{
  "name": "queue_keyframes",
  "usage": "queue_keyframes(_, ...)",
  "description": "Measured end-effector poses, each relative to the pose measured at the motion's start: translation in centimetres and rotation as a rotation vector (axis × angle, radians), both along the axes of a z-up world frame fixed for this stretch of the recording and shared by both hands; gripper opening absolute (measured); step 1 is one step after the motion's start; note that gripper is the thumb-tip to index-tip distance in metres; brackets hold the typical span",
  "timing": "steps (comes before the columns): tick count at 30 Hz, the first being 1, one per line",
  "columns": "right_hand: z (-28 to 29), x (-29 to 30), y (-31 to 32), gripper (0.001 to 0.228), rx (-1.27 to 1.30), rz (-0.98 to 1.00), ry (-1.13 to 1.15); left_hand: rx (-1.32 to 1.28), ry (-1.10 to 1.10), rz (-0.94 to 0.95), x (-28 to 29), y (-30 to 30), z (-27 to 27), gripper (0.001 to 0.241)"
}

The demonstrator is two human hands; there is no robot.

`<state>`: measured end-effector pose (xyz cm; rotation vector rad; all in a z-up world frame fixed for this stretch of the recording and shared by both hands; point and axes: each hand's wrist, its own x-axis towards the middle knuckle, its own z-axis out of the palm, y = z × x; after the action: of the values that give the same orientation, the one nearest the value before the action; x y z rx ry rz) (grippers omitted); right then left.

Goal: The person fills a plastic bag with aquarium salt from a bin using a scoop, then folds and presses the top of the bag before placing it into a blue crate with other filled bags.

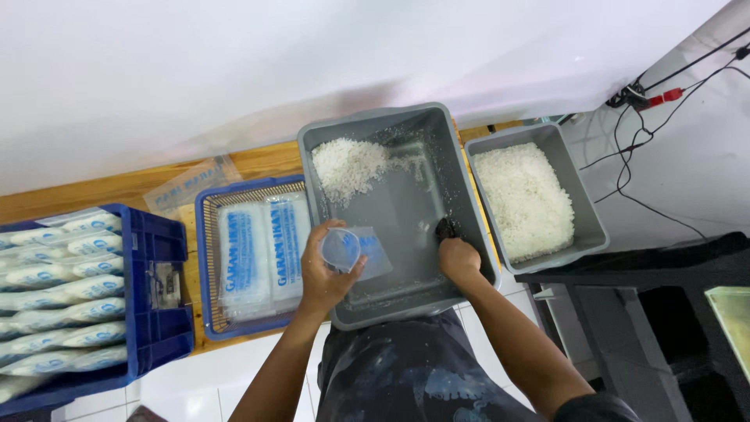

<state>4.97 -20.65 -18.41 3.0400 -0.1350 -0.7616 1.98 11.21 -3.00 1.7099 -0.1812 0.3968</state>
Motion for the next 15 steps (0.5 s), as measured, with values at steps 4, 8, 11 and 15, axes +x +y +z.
queue_keyframes(4,-3.2,1.3,0.4,0.024,-0.045,-0.145,0.008,-0.01,-0.008,0.042,0.2,1.0,-0.9,0.08)
queue_keyframes(8,-5.9,-0.2,0.8,0.021,-0.181,-0.022,-0.21,-0.051,-0.002,0.047,-0.4,0.9,-1.9,0.083)
queue_keyframes(11,-5.9,0.1,0.8,0.021,-0.244,0.04,-0.347,-0.084,0.015,0.042,-0.4,0.3,-2.2,0.082)
queue_keyframes(15,-1.3,1.4,1.4,0.054,-0.122,0.003,-0.041,-0.108,0.013,0.048,-1.0,0.3,-2.3,0.082)
